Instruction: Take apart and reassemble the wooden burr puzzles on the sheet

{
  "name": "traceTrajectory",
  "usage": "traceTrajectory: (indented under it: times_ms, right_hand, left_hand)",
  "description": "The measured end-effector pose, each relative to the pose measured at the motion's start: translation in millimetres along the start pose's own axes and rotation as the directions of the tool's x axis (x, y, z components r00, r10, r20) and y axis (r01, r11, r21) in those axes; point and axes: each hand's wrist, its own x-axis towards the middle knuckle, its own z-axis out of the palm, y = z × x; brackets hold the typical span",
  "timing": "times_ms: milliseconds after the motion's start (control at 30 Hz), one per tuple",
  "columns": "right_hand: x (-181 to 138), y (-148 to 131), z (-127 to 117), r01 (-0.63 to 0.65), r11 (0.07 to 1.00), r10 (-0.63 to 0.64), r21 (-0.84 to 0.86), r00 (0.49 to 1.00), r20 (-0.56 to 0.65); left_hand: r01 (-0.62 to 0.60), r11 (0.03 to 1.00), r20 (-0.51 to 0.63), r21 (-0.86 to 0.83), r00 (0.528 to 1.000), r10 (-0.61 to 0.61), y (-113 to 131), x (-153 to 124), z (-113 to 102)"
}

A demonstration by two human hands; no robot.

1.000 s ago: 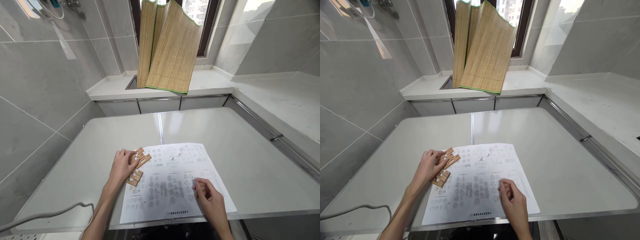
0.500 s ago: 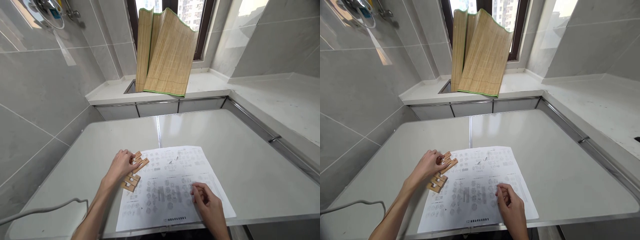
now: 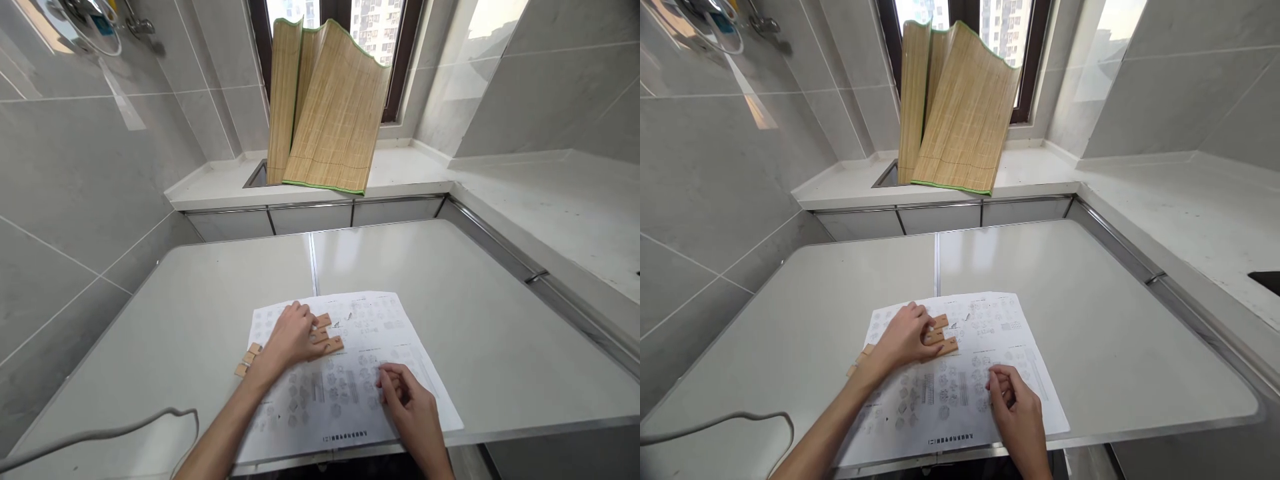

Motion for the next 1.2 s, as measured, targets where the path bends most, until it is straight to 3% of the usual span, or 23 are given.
traceTrajectory:
  times_ms: [133, 233, 433, 700, 1200]
  right_hand:
    - [1, 1, 0, 0.013, 1.0, -0.013, -0.005, 1.0, -0.009]
    - [0, -2, 0, 0.03, 0.999, -0.031, -0.035, 0.999, -0.025]
    - [1, -11, 3, 0.212, 0.967, -0.214, -0.14, 0.977, 0.0]
    - [1, -6, 8, 0.279, 0.923, -0.261, -0.265, 0.96, 0.102]
    - [2, -14, 3, 0.368, 0.899, -0.304, -0.238, 0.915, 0.265]
  left_hand:
    - [-0.104, 0.994, 0.001, -0.039, 0.995, 0.104, 36, -6, 23]
    - [-0.094, 0.985, -0.061, -0.142, 0.994, 0.086, 46, -13, 36]
    - [-0.004, 0.968, -0.214, -0.251, 0.975, -0.052, 25, -24, 50]
    - [-0.013, 0.928, -0.221, -0.373, 0.972, -0.076, 18, -25, 53]
    - [-0.097, 0.991, -0.209, -0.097, 0.975, 0.075, 22, -36, 58]
